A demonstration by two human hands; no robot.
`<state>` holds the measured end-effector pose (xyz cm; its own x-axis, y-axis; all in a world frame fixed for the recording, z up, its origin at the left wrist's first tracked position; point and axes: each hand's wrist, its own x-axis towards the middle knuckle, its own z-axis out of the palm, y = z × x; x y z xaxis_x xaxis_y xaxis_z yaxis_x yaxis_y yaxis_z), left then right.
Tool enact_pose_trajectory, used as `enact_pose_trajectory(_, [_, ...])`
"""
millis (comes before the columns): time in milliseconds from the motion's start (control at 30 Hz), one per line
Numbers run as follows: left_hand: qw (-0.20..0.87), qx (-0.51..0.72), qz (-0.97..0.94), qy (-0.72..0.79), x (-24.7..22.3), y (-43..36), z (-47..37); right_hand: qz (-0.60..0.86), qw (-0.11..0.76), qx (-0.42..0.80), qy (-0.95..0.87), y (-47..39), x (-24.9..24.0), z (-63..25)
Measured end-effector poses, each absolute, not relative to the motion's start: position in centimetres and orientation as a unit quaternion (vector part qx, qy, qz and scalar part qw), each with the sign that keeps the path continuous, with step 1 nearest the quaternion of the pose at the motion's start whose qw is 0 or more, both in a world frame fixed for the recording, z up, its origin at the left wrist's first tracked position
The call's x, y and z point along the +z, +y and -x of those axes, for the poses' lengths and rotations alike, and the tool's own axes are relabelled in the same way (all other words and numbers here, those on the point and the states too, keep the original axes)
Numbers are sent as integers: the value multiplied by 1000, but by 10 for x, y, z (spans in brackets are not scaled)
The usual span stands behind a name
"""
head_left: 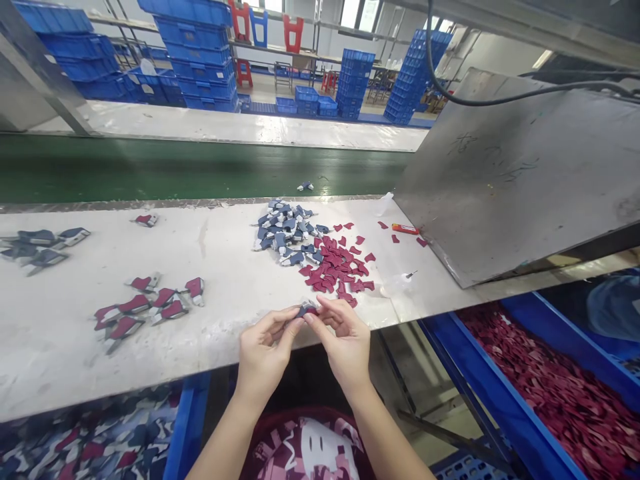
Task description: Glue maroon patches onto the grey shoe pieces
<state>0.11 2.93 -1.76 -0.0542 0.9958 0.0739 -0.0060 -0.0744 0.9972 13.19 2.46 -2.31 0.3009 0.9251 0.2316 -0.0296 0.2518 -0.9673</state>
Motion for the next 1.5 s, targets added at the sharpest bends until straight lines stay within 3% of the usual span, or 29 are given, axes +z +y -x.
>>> enact_pose_trajectory(333, [461, 513, -514, 509, -17, 28, -5, 456, 516, 466, -555, 28, -17, -151])
enact_pose_trajectory(600, [437, 496, -552, 509, -18, 20, -9, 518, 535, 286, -603, 20, -19, -135])
enact_pose_trajectory(867, [464, 500, -527, 507, -14, 18, -9, 519, 542, 283, -597, 15, -23, -135])
enact_pose_trajectory(1133, [443, 518, -496, 538, -9, 17, -9, 460, 486, 290, -684, 21, -17, -151])
enact_pose_trajectory(1500, [433, 521, -496, 543, -9, 15, -8, 452, 529, 273, -664, 20, -18, -148])
